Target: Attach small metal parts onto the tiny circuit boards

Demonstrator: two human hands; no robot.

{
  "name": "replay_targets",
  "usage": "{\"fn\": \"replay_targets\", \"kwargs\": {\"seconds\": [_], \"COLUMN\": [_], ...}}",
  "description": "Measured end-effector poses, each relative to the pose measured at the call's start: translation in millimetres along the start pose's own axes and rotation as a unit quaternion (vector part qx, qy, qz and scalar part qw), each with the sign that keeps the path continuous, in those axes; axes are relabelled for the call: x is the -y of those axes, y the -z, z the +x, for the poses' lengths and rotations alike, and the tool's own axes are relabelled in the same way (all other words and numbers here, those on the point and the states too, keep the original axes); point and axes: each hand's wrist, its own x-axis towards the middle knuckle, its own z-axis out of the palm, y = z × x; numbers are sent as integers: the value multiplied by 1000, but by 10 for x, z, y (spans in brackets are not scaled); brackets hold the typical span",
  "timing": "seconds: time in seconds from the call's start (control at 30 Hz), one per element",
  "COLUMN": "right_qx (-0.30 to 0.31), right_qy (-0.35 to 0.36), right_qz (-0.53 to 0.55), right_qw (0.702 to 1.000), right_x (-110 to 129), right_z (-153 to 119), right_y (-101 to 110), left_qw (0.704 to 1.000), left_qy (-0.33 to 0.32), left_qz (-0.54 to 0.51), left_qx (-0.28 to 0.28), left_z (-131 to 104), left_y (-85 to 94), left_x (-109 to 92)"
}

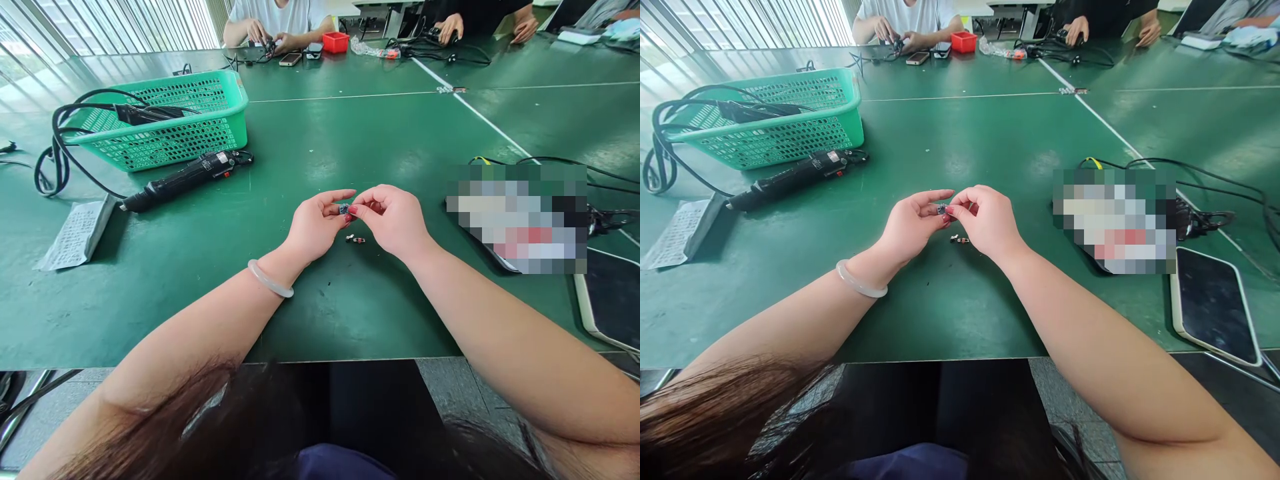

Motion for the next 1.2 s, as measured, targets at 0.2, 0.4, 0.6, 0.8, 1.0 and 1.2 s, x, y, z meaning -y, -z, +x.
{"fn": "replay_targets", "kwargs": {"seconds": [0.2, 0.4, 0.6, 0.8, 1.0, 1.2], "right_qx": [11, 29, 167, 224, 199, 86], "right_qy": [1, -13, -94, -66, -28, 72], "right_qz": [-5, 5, -67, -110, -137, -110], "right_qw": [1000, 999, 979, 966, 970, 988], "right_x": [11, -18, -119, -164, -134, -65], "right_z": [1, 22, 83, 93, 70, 26], "right_y": [12, 40, 107, 87, 57, 60], "left_qw": [1000, 1000, 994, 991, 993, 994], "left_qy": [0, 17, 79, 94, 97, 97], "left_qz": [4, -18, -53, -74, -50, -41], "left_qx": [3, 3, -52, -58, -36, 5], "left_z": [27, 1, 18, 56, 39, -3], "left_y": [20, 3, 48, 86, 46, 22], "left_x": [-7, -4, 26, 48, 63, 25]}}
